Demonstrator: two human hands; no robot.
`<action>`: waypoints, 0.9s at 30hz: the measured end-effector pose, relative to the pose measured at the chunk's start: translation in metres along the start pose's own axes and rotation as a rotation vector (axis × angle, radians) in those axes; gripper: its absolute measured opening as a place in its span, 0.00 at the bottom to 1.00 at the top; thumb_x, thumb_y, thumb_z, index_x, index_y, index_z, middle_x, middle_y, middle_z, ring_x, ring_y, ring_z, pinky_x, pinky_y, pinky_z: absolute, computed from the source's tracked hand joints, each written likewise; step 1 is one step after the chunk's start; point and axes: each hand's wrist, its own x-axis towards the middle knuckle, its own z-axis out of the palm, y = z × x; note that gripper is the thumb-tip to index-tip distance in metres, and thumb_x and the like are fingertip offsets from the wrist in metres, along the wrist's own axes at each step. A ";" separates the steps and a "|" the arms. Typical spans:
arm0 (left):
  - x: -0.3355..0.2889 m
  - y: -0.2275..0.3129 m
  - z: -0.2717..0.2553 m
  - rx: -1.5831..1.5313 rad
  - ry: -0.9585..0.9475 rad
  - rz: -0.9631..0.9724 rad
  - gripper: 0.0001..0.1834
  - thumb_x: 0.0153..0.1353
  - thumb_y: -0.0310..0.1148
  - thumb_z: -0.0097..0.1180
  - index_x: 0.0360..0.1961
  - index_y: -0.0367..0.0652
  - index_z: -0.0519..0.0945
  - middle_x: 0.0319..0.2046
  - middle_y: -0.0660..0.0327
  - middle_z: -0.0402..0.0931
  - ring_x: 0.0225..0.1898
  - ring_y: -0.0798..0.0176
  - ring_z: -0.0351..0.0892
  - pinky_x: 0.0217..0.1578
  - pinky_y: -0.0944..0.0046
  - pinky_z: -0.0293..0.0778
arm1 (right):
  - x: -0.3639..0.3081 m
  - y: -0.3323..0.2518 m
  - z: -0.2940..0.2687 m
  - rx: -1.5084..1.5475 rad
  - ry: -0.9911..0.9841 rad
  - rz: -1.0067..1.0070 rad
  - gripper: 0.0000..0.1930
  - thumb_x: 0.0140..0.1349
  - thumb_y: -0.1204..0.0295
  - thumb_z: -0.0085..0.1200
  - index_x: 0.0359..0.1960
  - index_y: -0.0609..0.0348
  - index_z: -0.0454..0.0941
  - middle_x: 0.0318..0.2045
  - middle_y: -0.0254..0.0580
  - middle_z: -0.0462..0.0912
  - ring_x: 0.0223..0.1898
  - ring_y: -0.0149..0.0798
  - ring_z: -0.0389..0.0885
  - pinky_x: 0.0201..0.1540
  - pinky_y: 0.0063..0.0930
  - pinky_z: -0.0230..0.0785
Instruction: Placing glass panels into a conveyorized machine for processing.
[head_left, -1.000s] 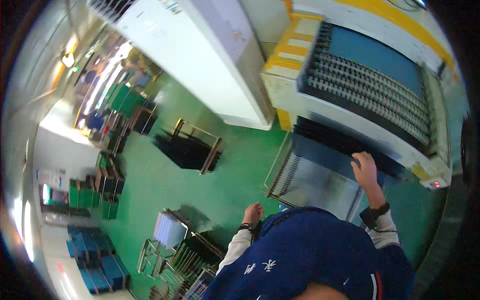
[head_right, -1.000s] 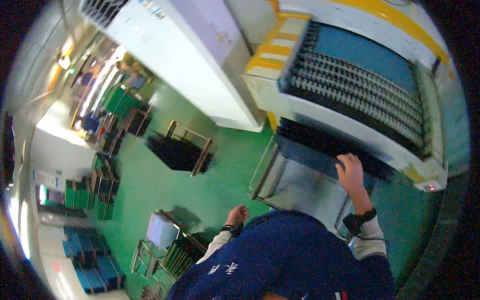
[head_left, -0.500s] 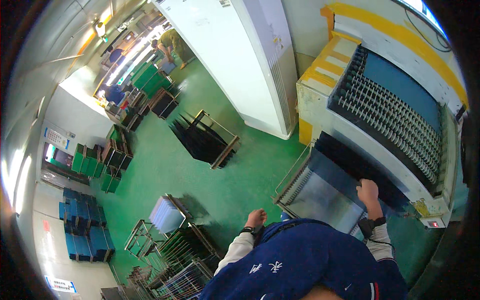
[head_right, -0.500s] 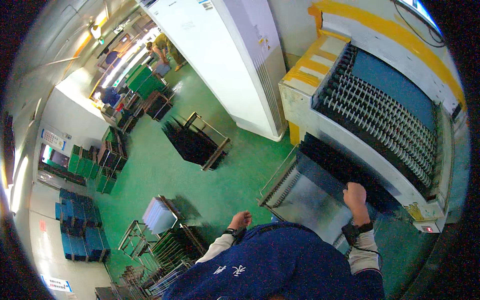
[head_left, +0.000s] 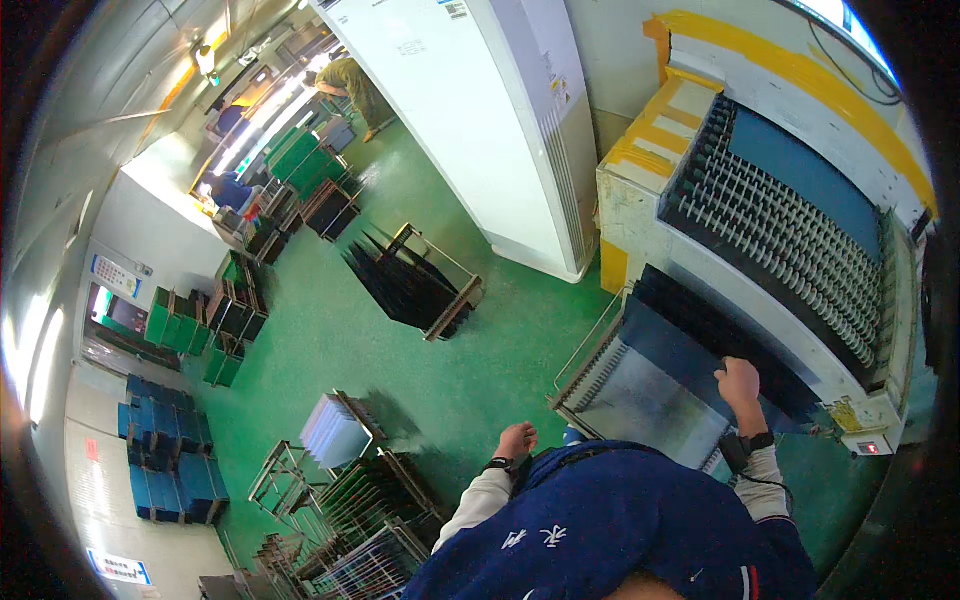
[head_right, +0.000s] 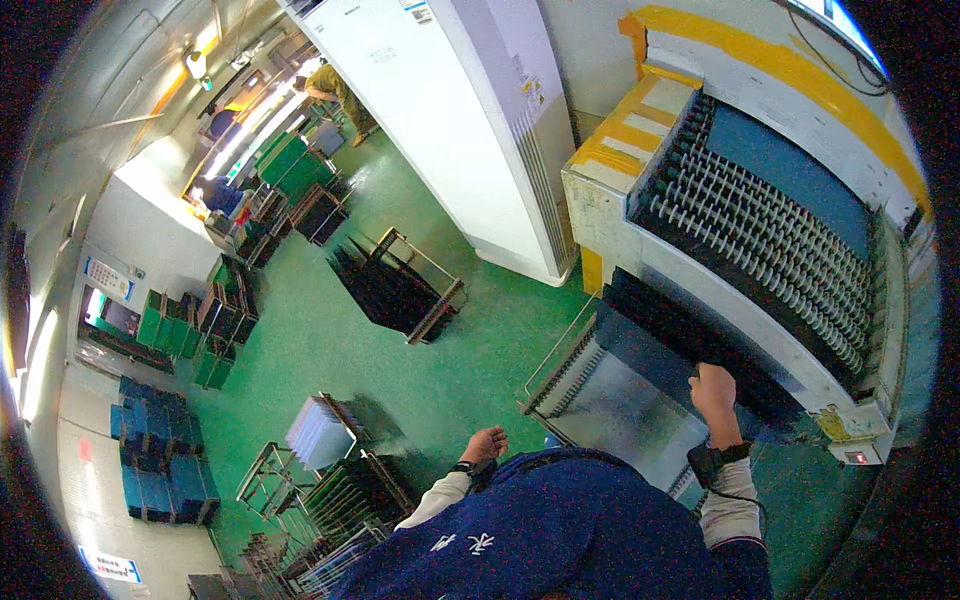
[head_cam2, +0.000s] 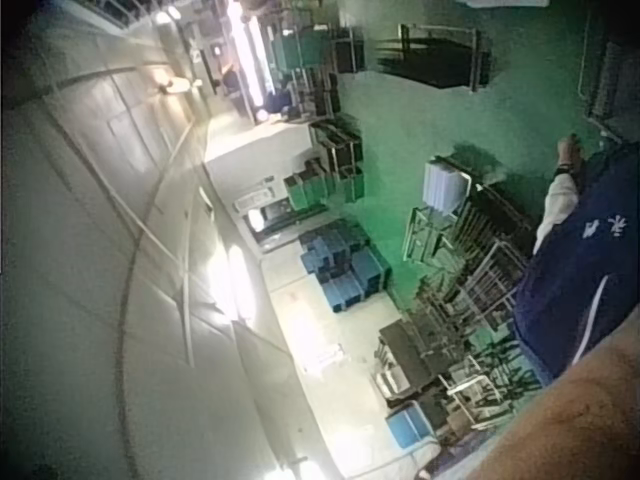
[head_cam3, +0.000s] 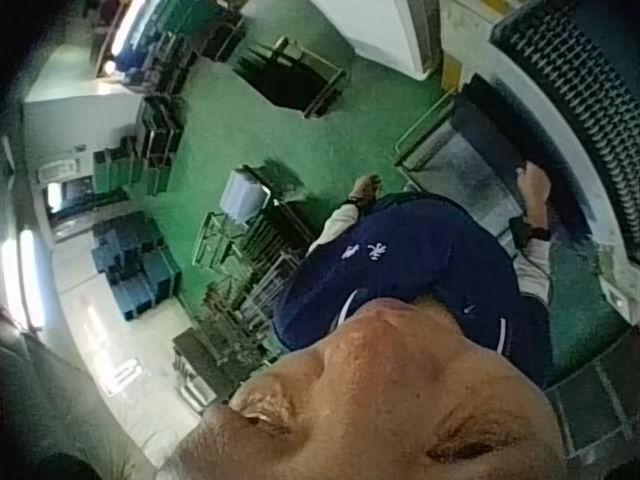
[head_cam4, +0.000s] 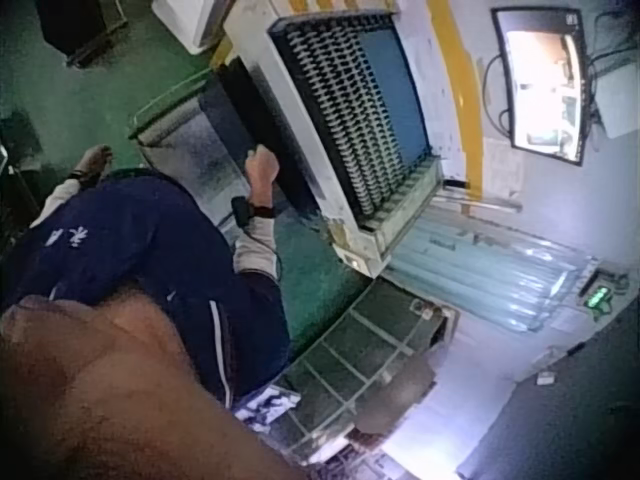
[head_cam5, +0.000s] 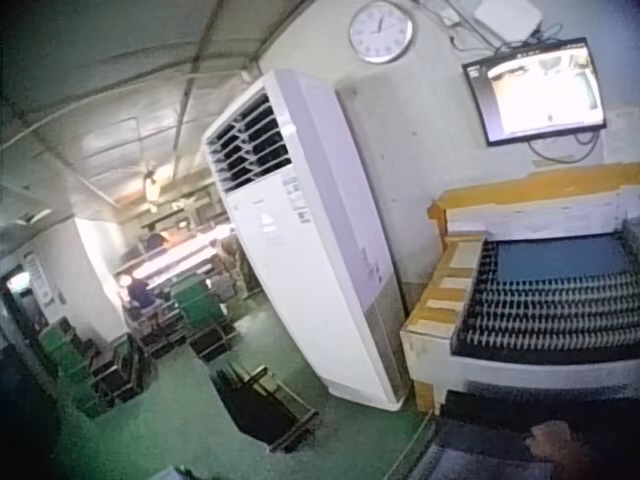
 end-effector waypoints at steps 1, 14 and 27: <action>0.001 0.000 -0.001 -0.023 -0.017 -0.004 0.05 0.62 0.32 0.49 0.34 0.44 0.70 0.27 0.60 0.71 0.24 0.62 0.71 0.22 0.64 0.70 | 0.001 0.002 0.001 0.005 -0.005 -0.017 0.18 0.48 0.66 0.60 0.40 0.61 0.80 0.37 0.54 0.81 0.42 0.53 0.79 0.46 0.43 0.70; -0.029 0.006 0.021 0.011 0.113 0.006 0.09 0.63 0.32 0.47 0.26 0.45 0.65 0.20 0.64 0.63 0.18 0.65 0.66 0.16 0.63 0.64 | -0.024 -0.019 -0.110 0.057 0.082 -0.080 0.20 0.45 0.66 0.63 0.39 0.64 0.80 0.36 0.57 0.80 0.42 0.55 0.78 0.46 0.44 0.69; -0.039 0.008 0.032 0.003 0.064 0.050 0.08 0.62 0.28 0.46 0.25 0.45 0.63 0.17 0.65 0.61 0.16 0.67 0.63 0.14 0.65 0.61 | -0.030 0.049 -0.164 0.103 0.175 0.047 0.20 0.43 0.66 0.64 0.37 0.66 0.79 0.34 0.58 0.78 0.40 0.57 0.76 0.45 0.43 0.67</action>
